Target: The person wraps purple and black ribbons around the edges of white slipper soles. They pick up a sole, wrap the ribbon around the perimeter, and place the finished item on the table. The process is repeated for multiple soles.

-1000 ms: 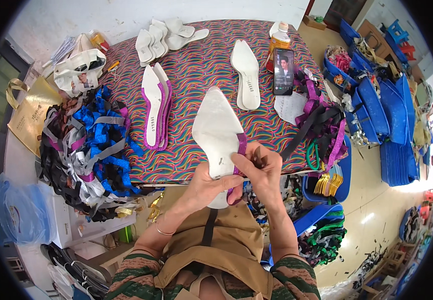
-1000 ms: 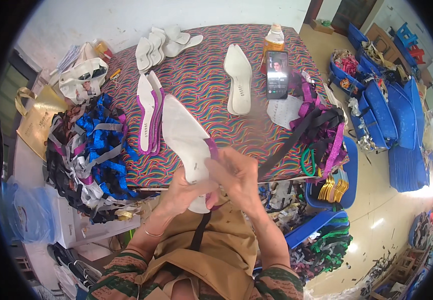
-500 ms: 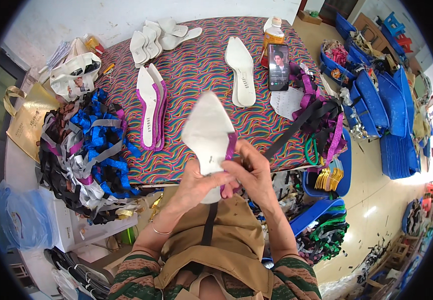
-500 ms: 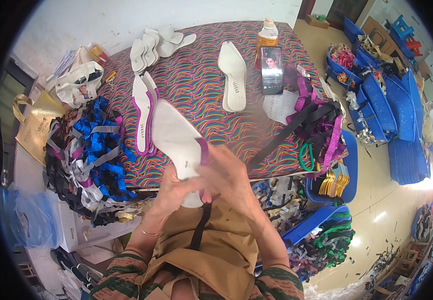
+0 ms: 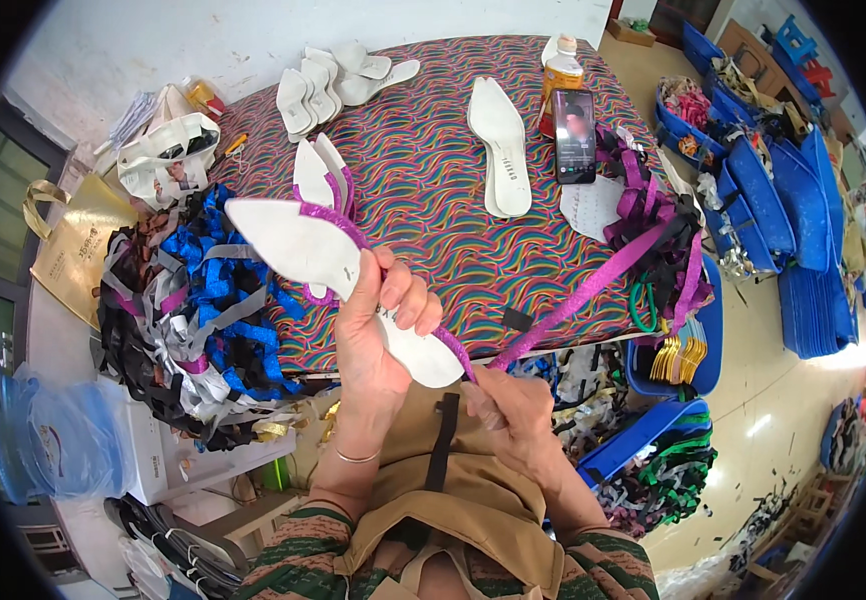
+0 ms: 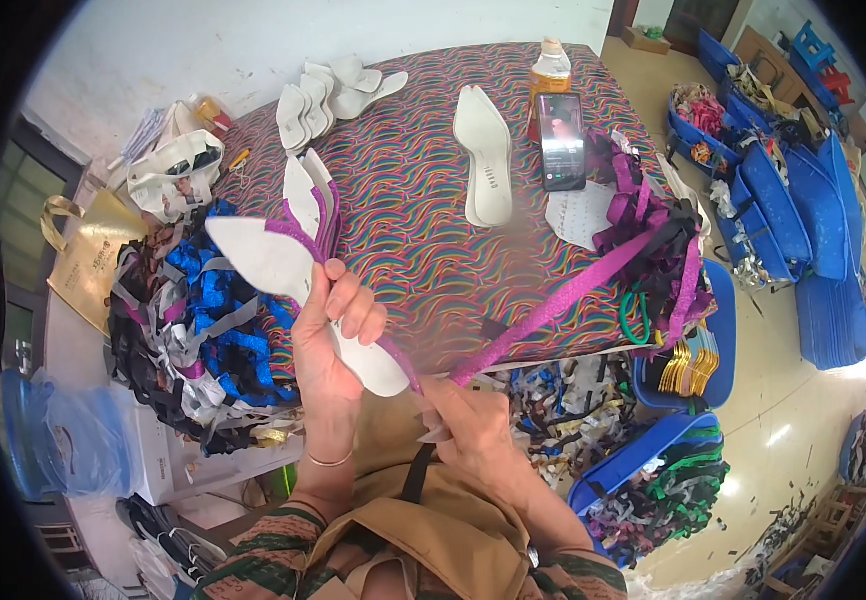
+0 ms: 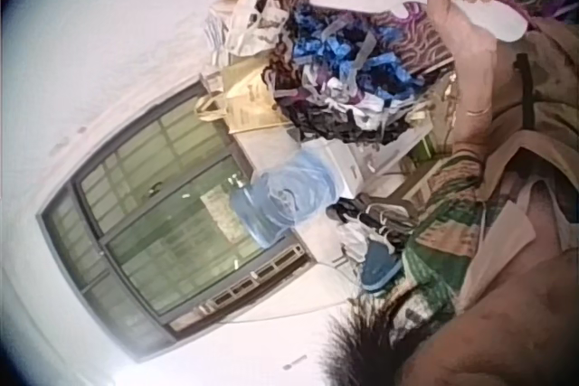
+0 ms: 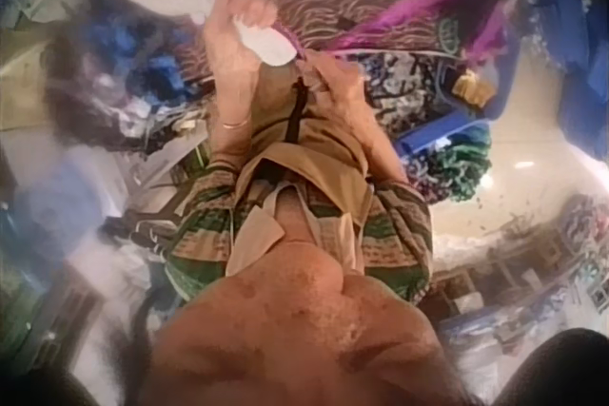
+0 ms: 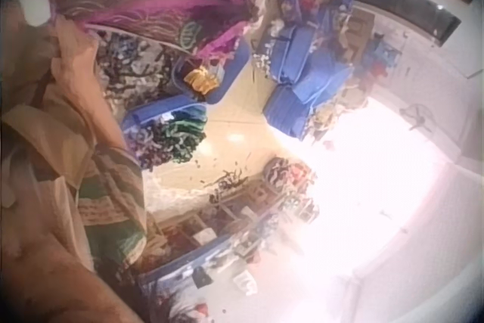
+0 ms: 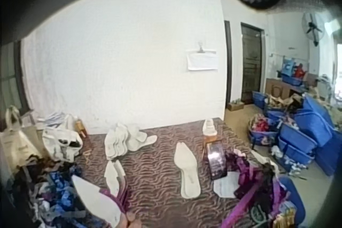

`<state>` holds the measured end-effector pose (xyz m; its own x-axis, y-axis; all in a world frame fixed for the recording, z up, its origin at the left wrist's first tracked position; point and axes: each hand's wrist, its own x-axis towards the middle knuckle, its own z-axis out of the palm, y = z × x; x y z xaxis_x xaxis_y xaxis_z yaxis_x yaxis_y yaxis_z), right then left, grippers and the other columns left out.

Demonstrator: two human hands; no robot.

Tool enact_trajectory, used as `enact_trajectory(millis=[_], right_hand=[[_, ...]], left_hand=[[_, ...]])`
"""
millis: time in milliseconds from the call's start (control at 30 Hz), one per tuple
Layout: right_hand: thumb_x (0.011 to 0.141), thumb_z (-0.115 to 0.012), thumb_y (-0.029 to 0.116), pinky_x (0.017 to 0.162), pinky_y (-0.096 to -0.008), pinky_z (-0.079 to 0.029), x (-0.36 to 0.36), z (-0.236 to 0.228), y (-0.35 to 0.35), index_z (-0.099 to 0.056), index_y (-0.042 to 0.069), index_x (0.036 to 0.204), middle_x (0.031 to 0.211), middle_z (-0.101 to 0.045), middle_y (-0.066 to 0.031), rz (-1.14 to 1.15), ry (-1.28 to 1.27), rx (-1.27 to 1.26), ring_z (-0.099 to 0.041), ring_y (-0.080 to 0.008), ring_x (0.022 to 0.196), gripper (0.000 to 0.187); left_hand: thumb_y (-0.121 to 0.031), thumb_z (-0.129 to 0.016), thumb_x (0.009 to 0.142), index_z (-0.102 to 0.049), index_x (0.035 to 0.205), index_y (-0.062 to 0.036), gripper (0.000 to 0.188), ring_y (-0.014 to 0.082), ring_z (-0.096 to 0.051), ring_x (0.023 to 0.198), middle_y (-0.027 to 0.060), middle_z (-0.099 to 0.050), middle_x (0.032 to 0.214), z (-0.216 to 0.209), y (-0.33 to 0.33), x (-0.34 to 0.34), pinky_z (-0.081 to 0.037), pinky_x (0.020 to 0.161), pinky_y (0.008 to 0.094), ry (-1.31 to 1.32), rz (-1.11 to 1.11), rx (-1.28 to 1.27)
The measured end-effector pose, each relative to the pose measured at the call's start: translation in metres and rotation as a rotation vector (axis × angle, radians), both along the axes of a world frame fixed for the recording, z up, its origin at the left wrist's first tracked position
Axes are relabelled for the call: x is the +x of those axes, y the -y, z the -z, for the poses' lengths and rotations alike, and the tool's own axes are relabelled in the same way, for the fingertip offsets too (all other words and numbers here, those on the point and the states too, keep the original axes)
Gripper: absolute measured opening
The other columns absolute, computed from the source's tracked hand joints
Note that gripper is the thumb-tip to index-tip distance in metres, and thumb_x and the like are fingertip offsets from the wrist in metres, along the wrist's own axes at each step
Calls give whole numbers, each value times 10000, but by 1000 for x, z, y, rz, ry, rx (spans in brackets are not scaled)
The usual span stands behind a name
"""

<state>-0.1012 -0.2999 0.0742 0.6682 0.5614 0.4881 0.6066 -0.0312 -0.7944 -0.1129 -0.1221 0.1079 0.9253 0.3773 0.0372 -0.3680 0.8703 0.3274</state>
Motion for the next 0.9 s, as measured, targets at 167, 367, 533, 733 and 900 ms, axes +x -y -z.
enact_trajectory(millis=[167, 367, 533, 733, 900], right_hand=[[852, -663, 13, 465, -256, -403, 23, -26, -7, -666, -1, 948, 610, -575, -38, 91, -106, -7, -525, -98, 484, 97], [885, -655, 57, 473, -236, -402, 73, -57, 18, -661, -31, 938, 619, -572, -20, -108, -187, -22, -529, -70, 511, 104], [815, -679, 0, 469, -276, -417, 86, -74, 13, -642, -18, 944, 641, -575, -98, -220, 96, -55, -569, -182, 490, 135], [678, -700, -42, 520, -345, -466, 78, -76, -5, -645, 4, 954, 747, -633, -125, -440, 127, -257, -637, -271, 611, 285], [679, -705, -15, 631, -324, -528, 110, -81, 19, -665, 9, 962, 844, -691, -108, -473, 128, -445, -684, -291, 745, 287]], left_hand=[[-300, -472, 1017, -545, 1131, -53, 282, 157, -582, 728, 25, -601, 865, 1, 23, 3, -480, 670, 327, -27, -106, 170], [-101, -730, 835, -654, 1086, -5, 280, 232, -678, 883, 83, -700, 983, -22, 1, -69, -537, 797, 342, -292, 139, 1324], [-121, -877, 660, -661, 1072, -20, 477, 185, -642, 753, 71, -678, 836, -74, -36, -75, -512, 709, 302, -89, -70, 1763], [-354, -764, 781, -666, 1058, -8, 454, 292, -648, 680, 155, -630, 725, -50, -31, -28, -483, 626, 412, -316, 570, 1726], [-310, -724, 841, -689, 1100, -65, 358, 250, -586, 533, 160, -617, 670, -29, -50, -36, -461, 535, 369, -245, 402, 1989]])
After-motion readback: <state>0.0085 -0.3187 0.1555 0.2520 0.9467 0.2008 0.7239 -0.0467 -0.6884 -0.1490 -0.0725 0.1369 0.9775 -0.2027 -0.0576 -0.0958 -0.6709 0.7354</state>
